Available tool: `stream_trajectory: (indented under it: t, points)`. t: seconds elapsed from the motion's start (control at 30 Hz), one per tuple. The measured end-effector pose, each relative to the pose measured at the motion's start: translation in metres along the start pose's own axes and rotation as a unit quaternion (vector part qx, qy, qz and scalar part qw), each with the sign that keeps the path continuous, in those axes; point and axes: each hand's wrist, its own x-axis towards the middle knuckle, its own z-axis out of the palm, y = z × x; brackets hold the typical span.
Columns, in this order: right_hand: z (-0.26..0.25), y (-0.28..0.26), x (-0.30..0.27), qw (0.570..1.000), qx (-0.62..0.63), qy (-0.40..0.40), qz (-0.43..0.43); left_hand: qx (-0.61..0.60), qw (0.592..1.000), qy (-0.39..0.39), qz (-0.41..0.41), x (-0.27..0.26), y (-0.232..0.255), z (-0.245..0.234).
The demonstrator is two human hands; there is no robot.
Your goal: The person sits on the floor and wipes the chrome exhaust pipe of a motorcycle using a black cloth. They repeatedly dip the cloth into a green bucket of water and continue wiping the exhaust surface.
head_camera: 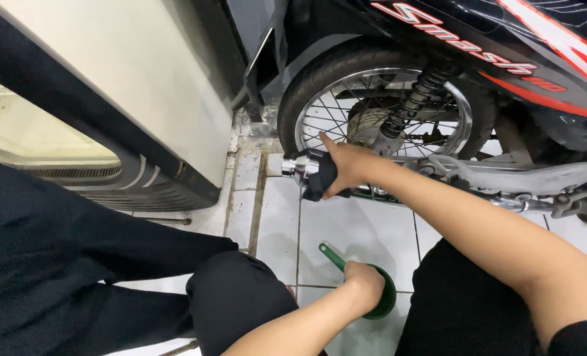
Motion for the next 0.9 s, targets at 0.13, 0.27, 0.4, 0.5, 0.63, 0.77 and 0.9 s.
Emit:
stream_trajectory:
  t: [0.13, 0.27, 0.4, 0.5, 0.63, 0.77, 0.9]
  points:
    - [0.080, 0.015, 0.040, 0.933, -0.205, 0.287, -0.064, -0.004, 1.000, 0.005, 0.004, -0.010, 0.005, -0.005]
    - [0.039, 0.006, 0.034, 0.978, -0.064, 0.166, -0.109, 0.001, 1.000, 0.002, 0.009, -0.008, 0.009, -0.006]
    - [-0.014, 0.020, 0.029, 0.988, 0.137, -0.065, -0.032, -0.016, 1.000, 0.016, 0.009, -0.001, 0.006, -0.003]
    - [-0.025, 0.021, 0.004, 0.986, 0.132, -0.096, 0.037, 0.001, 1.000, 0.012, 0.005, -0.001, 0.001, -0.003]
    - [0.007, 0.036, 0.008, 0.997, 0.039, -0.059, 0.014, 0.015, 1.000, 0.010, 0.012, -0.004, 0.003, -0.001]
    - [0.048, 0.038, 0.017, 0.990, -0.107, 0.082, -0.045, 0.028, 0.999, 0.002, 0.034, -0.014, 0.005, -0.004]
    - [0.058, 0.049, 0.027, 0.972, -0.111, 0.182, -0.103, 0.031, 0.999, 0.020, 0.032, -0.009, 0.007, 0.001]
